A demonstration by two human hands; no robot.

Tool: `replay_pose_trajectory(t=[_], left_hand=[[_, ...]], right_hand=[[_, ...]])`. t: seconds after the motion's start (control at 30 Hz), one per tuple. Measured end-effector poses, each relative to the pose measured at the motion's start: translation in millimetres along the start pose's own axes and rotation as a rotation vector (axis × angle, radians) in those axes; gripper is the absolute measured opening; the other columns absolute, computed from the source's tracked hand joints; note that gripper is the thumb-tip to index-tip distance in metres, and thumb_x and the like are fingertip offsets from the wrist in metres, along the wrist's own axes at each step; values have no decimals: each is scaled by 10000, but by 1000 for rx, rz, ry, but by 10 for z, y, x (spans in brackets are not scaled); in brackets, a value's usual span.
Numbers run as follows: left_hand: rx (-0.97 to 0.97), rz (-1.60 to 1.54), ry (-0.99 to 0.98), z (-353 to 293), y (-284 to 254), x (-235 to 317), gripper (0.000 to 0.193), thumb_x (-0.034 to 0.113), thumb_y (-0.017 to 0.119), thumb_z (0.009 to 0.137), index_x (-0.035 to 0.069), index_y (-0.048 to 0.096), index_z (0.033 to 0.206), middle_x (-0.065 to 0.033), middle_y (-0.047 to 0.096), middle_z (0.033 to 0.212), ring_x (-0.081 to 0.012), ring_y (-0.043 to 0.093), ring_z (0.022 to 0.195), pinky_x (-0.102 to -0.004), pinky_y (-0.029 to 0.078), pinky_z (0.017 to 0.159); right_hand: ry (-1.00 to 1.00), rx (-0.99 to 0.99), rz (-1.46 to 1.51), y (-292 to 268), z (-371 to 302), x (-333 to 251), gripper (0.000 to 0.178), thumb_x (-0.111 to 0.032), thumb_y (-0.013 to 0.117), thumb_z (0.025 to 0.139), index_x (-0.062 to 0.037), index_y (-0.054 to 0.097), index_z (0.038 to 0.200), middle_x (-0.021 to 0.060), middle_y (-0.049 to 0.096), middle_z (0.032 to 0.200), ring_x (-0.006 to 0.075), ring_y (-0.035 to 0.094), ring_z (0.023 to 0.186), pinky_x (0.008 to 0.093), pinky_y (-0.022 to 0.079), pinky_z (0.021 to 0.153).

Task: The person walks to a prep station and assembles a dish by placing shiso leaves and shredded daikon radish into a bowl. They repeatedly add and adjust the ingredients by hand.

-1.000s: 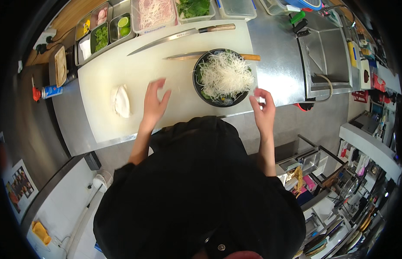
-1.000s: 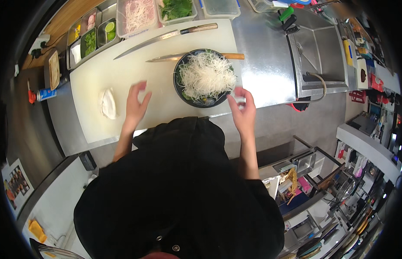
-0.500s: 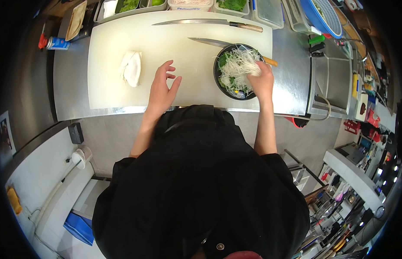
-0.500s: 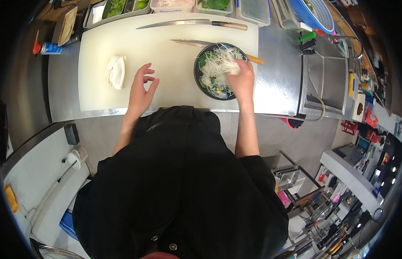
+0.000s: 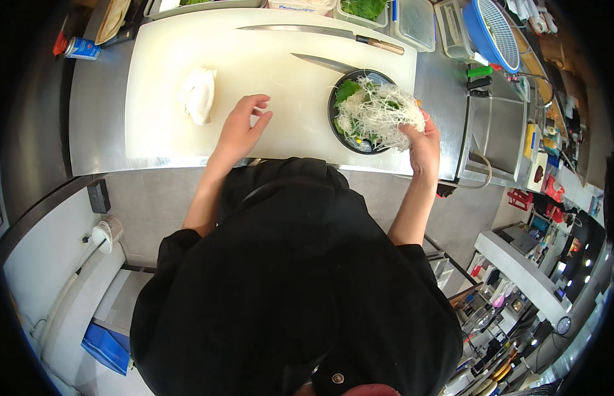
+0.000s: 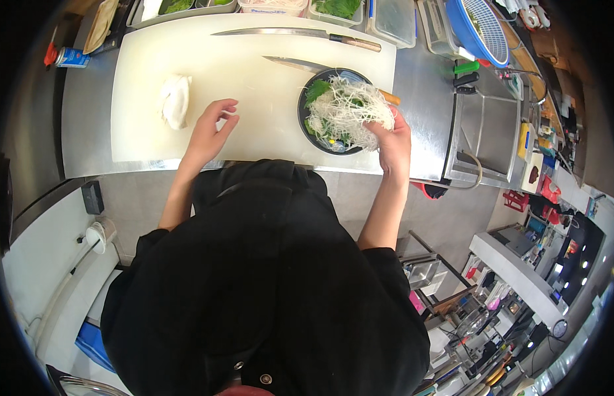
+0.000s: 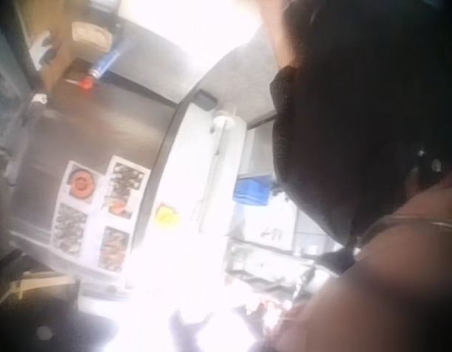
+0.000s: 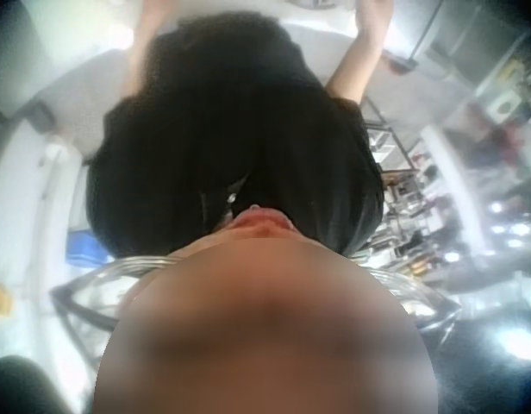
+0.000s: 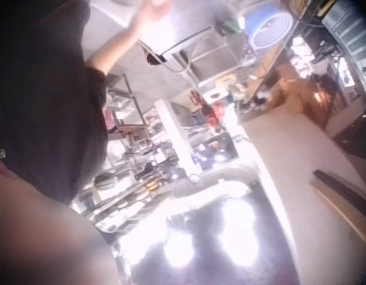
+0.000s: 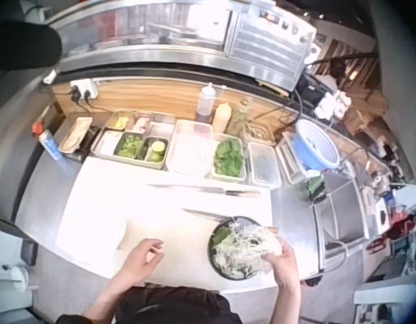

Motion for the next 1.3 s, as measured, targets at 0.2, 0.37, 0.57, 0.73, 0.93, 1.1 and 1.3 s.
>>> replay_pose_trajectory(t=[0.2,0.37,0.57,0.73,0.93,1.1,1.3], left_hand=[[-175,-151,182,275,529,403,190,128,644,981,54,680,1153,-95,651,1058,-209,651,917,-322,520,811],[-219,-20,373,581,1004,1144,173,158,699,934,62,701,1078,-62,640,994,-224,666,880,-352,526,798],[-34,92,438,779,1344,1150,176,196,772,849,85,713,973,-62,657,958,-251,695,856,-388,540,733],[-90,29,319,750,1304,1019,156,164,760,848,58,709,951,-63,661,943,-225,653,777,-361,527,707],[-117,-42,173,704,1236,681,143,152,736,855,60,709,962,-83,641,942,-262,638,797,-370,529,729],[-13,432,471,582,1360,690,240,103,704,866,58,694,1101,-87,627,1019,-283,634,923,-381,525,815],[-4,13,656,656,1406,1596,223,128,729,858,94,701,1077,-75,608,1013,-298,609,980,-411,503,857]], right_hand=[[4,0,136,-44,-53,54,500,150,627,815,26,602,1299,126,700,1207,204,680,1091,335,536,985],[16,-44,142,37,-69,74,503,156,632,813,27,595,1298,124,698,1208,201,681,1085,328,538,978],[50,-70,211,10,-63,202,498,149,663,816,36,582,1294,126,699,1200,192,683,1070,319,544,954],[93,-46,259,-58,-82,254,520,119,695,818,36,569,1316,138,698,1204,216,688,1075,331,542,957],[84,-17,330,-205,-111,250,534,88,701,822,40,564,1336,147,695,1208,232,693,1070,349,560,929],[111,-14,305,-354,-93,219,536,118,696,823,31,564,1335,134,695,1216,214,689,1080,335,550,954],[98,-33,190,-342,-121,131,531,123,696,820,24,574,1327,121,700,1207,196,689,1064,325,552,944]])
Point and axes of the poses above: each hand's wrist, its own z-axis towards the middle knuckle, its own y-axis out of the palm, x = y × z, the point moved 5 cm from there along z, towards the middle knuckle
